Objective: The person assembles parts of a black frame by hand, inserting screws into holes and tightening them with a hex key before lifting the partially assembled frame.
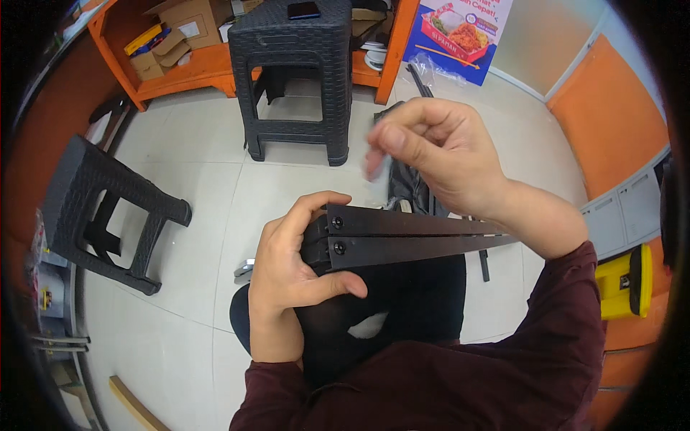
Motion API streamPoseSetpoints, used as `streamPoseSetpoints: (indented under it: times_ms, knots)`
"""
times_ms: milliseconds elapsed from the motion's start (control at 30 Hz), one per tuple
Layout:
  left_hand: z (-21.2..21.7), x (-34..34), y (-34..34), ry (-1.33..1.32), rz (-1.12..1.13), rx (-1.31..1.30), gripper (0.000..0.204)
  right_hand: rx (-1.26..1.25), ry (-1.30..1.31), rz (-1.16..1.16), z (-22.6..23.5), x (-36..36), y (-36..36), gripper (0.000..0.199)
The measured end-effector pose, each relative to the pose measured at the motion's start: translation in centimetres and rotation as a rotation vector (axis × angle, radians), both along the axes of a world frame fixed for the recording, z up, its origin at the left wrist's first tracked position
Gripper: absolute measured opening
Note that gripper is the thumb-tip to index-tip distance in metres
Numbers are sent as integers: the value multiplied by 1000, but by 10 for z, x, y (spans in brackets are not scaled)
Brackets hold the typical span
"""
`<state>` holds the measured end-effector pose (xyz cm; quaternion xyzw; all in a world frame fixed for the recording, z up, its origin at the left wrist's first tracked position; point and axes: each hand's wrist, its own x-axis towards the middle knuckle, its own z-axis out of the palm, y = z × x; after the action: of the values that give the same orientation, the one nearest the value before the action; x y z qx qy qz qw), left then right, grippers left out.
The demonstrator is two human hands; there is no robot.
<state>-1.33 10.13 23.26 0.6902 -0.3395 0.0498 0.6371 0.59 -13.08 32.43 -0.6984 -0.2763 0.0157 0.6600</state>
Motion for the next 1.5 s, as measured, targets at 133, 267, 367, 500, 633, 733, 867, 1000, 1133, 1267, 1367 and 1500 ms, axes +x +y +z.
streamPoseSetpoints:
  times_ms: [133,267,367,500,633,733,867,1000,1133,1267,1367,1500]
  knots:
    - [0,-1,-2,52,15,4,101,-356,-168,58,-1,-1,3,28]
    - [-8,3,-3,6,32,-37,103,-286,-396,277,-19,4,7,36]
    - [-10,8,-2,-88,32,11,104,-278,-535,244,-20,8,5,46]
    - [-7,4,-4,-73,62,-2,103,-266,-645,230,-22,13,3,33]
    - [-10,4,-5,-39,57,-34,102,-227,-753,244,-19,15,6,26]
    - [-10,4,-5,-25,53,-43,101,-210,-766,246,-19,11,8,24]
    - [-6,3,-3,-12,51,-14,100,-208,-775,220,-23,10,9,21]
    - [-7,3,-2,-53,64,-11,98,-161,-699,191,-27,13,9,23]
    - [-8,4,-2,-64,61,-32,97,-154,-680,220,-28,14,11,20]
    - [-9,4,-2,-70,55,-29,96,-197,-701,252,-23,16,9,17]
    - [-6,2,0,-78,55,-3,97,-194,-738,235,-26,15,10,20]
    - [-7,3,2,-89,53,-10,97,-301,-998,245,-21,21,7,15]
